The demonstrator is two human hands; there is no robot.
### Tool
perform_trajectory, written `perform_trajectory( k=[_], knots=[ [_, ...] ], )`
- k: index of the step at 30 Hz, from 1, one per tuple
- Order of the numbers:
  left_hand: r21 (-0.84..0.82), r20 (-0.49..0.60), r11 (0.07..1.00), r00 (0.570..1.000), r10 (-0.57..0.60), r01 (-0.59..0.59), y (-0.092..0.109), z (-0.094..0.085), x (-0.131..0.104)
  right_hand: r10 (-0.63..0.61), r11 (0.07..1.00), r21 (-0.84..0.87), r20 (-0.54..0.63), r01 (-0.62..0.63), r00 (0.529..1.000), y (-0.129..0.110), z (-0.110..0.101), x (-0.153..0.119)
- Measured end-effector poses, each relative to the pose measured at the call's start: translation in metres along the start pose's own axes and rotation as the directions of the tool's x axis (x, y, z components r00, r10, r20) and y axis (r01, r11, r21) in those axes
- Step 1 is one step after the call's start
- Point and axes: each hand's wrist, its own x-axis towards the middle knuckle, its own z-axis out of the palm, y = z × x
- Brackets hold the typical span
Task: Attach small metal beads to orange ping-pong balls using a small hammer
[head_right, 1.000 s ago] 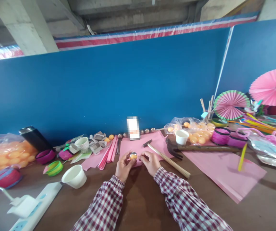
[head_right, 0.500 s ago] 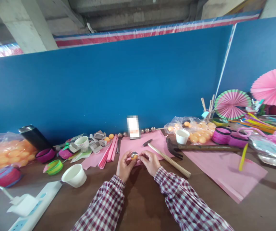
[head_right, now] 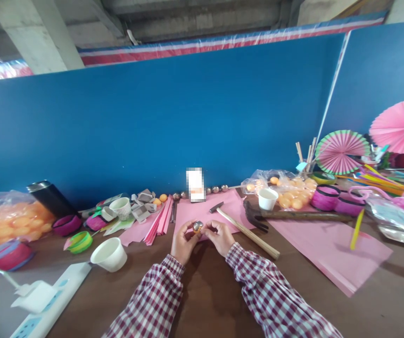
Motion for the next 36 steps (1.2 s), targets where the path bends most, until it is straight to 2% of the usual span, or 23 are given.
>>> perform_trajectory(
  k=[36],
  knots=[
    [0.008, -0.002, 1.000, 1.000, -0.023, 0.023, 0.0024, -0.0004, 0.0002, -0.009, 0.999, -0.050, 0.059, 0.012, 0.998, 0.0011, -0.0009, 0.0009]
  ],
)
